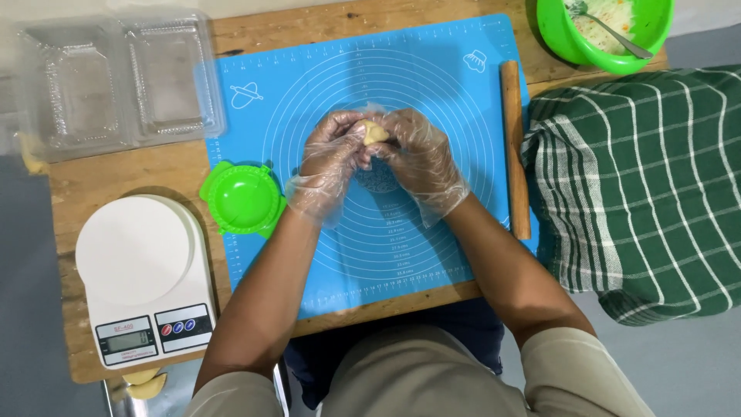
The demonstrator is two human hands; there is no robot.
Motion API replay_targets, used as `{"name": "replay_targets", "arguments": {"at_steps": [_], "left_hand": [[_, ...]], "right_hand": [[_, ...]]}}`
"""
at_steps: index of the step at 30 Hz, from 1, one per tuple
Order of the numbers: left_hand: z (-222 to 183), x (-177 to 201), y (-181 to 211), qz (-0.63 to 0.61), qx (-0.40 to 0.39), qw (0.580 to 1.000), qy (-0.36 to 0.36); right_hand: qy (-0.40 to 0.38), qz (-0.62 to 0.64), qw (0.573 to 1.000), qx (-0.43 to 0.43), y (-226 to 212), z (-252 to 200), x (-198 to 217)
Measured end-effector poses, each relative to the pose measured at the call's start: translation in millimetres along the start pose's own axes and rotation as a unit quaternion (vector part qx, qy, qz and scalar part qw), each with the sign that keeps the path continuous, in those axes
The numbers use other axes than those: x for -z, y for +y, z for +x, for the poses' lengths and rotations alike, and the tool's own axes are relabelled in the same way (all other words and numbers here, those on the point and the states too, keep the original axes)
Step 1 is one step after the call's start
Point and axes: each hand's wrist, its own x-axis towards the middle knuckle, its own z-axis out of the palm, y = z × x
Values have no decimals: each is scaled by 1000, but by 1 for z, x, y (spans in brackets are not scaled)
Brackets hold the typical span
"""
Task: The person uncovers a bowl of dough and rolls a small portion into a ball on a silicone mat.
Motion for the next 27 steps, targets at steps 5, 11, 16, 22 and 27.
{"name": "replay_targets", "arguments": {"at_steps": [5, 11, 16, 22, 27], "left_hand": [[1, 6, -11, 25, 3, 1000, 11], [2, 1, -9, 17, -10, 1000, 17], [3, 1, -8, 20, 3, 999, 46], [-6, -9, 1, 3, -15, 1000, -25], [3, 5, -8, -26, -45, 999, -4]], "right_hand": [[26, -42, 998, -31, -7, -4, -3], [14, 139, 968, -206, -40, 9, -10], [32, 219, 957, -188, -41, 5, -20], [66, 232, 930, -279, 15, -4, -5], [20, 292, 919, -265, -21, 4, -12]]}}
